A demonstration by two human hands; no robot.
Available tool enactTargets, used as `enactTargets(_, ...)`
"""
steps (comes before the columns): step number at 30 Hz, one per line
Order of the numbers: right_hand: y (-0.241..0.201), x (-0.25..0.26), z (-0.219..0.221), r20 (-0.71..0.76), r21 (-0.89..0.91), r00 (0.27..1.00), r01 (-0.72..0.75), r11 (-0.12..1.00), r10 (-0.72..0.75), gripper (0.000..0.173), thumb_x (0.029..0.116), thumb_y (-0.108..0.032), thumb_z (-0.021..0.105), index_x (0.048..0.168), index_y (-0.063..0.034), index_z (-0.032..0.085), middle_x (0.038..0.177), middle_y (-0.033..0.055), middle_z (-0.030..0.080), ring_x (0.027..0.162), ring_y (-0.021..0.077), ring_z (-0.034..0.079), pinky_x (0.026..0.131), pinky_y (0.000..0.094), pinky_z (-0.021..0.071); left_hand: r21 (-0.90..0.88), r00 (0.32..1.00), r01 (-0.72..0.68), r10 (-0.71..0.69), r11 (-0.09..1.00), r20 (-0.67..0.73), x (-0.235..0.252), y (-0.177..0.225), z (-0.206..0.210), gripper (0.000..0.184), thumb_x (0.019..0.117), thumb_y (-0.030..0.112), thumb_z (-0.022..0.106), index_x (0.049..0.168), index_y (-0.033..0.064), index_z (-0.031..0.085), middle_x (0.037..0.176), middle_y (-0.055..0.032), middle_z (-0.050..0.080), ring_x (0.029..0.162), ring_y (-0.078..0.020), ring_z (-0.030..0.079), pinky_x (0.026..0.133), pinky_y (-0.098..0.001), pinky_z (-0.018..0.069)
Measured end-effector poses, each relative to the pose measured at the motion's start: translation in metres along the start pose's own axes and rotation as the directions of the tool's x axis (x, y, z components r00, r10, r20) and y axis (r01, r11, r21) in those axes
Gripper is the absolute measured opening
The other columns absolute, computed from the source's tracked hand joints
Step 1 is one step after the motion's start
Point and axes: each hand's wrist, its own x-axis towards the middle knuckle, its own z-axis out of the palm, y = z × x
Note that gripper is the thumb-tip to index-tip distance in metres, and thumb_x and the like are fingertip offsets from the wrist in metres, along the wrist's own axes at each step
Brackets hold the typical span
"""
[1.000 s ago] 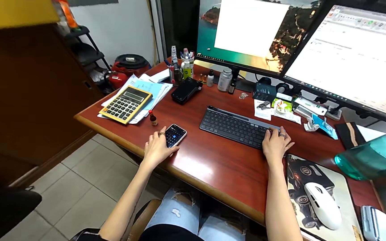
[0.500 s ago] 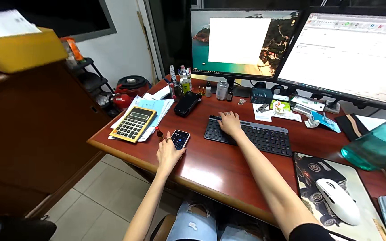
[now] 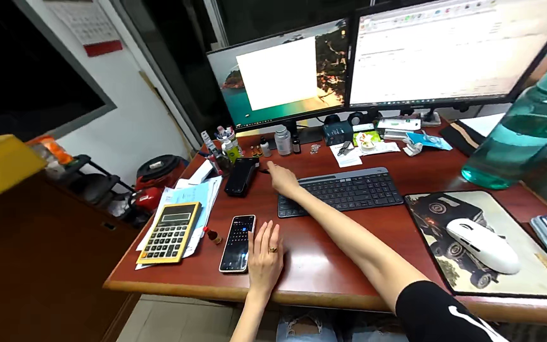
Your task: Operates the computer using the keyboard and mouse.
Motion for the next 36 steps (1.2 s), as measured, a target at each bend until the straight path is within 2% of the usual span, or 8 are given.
enactTargets(3,-0.027,-0.03,0.001,-0.175,0.109,0.984,0.04,0.993,-0.021,0.038,0.1094,-0.037,0.047,0.122,-0.0054,0.062,0.088,0.0192,0.069,0.083,0.0378,0.071,0.068,0.0562,0.056,-0.086,1.0,-0.003,0.004,0.996,0.009,-0.001,-0.002,0.001,0.03,0.102,0.016,0.054,0.121,0.0007,0.072,0.125,-0.0166,0.072,0.123,-0.0345,0.066,0.11,-0.0491,0.0474)
enactTargets(7,-0.029,-0.067,-0.002,-0.064,0.047,0.975,0.218,0.975,-0.215,0.065,0.1037,-0.059,0.043,0.084,-0.0036,0.071,0.071,0.0133,0.066,0.074,0.0314,0.068,0.064,0.0523,0.049,-0.112,1.0,0.02,-0.019,0.994,0.015,-0.001,-0.002,0.001,0.028,0.0982,0.014,0.058,0.117,0.0009,0.073,0.121,-0.0157,0.073,0.119,-0.0319,0.069,0.094,-0.0401,0.0586)
enactTargets(11,-0.015,-0.113,-0.034,0.022,-0.004,0.971,0.237,0.972,-0.237,0.072,0.1023,-0.065,0.039,0.081,-0.0024,0.069,0.07,0.0124,0.064,0.073,0.0298,0.066,0.064,0.0503,0.0454,-0.121,0.999,0.033,-0.031,0.992,0.017,-0.001,-0.001,-0.001,0.028,0.0987,0.015,0.057,0.116,-0.0002,0.073,0.121,-0.0159,0.074,0.117,-0.0317,0.069,0.09,-0.0399,0.0587)
enactTargets(16,0.026,-0.134,-0.073,-0.389,0.017,0.877,0.312,0.95,-0.281,0.037,0.0932,-0.033,0.059,0.066,-0.0081,0.062,0.053,0.0051,0.054,0.052,0.0221,0.059,0.047,0.0424,0.0398,-0.127,0.997,0.069,-0.063,0.99,0.051,0.0,0.0,-0.003,0.032,0.0988,0.016,0.057,0.12,-0.0043,0.07,0.122,-0.02,0.072,0.118,-0.0355,0.068,0.095,-0.0433,0.0572)
enactTargets(21,0.05,-0.147,-0.113,-0.274,0.006,0.955,0.12,0.993,-0.114,0.052,0.1014,-0.057,0.052,0.091,-0.0079,0.065,0.06,0.0046,0.055,0.058,0.0229,0.06,0.053,0.0423,0.0436,-0.107,0.995,0.094,-0.09,0.99,0.042,-0.001,0.001,-0.003,0.033,0.0993,0.015,0.057,0.122,-0.0057,0.069,0.123,-0.0228,0.071,0.119,-0.0385,0.067,0.094,-0.0472,0.0566)
enactTargets(27,0.069,-0.169,-0.112,-0.432,0.031,0.888,0.187,0.982,-0.156,0.018,0.0934,-0.025,0.059,0.098,-0.0084,0.063,0.054,0.0007,0.049,0.047,0.0185,0.052,0.045,0.0382,0.0395,-0.099,0.995,0.102,-0.1,0.99,0.026,-0.001,-0.001,-0.003,0.034,0.0994,0.015,0.056,0.122,-0.0072,0.068,0.123,-0.0241,0.07,0.121,-0.0401,0.066,0.098,-0.0468,0.0542)
enactTargets(31,0.086,-0.171,-0.116,-0.444,0.212,0.892,0.194,0.958,-0.082,0.032,0.1032,-0.034,0.055,0.109,-0.0038,0.062,0.058,0.0023,0.05,0.047,0.0175,0.049,0.047,0.038,0.0433,-0.079,0.993,0.115,-0.115,0.99,0.004,-0.003,-0.003,-0.004,0.033,0.0995,0.013,0.056,0.121,-0.0083,0.068,0.122,-0.0245,0.071,0.12,-0.0395,0.067,0.1,-0.0447,0.0532)
enactTargets(36,0.099,-0.167,-0.133,-0.44,0.746,0.893,0.303,0.593,0.097,0.03,0.1059,-0.013,0.049,0.097,0.0012,0.074,0.059,-0.0093,0.055,0.044,-0.0058,0.038,0.043,0.0134,0.0341,-0.078,0.987,0.158,-0.159,0.984,-0.01,-0.003,-0.003,-0.005,0.033,0.0989,0.013,0.057,0.121,-0.0081,0.068,0.122,-0.0251,0.071,0.118,-0.0408,0.067,0.099,-0.0459,0.054)
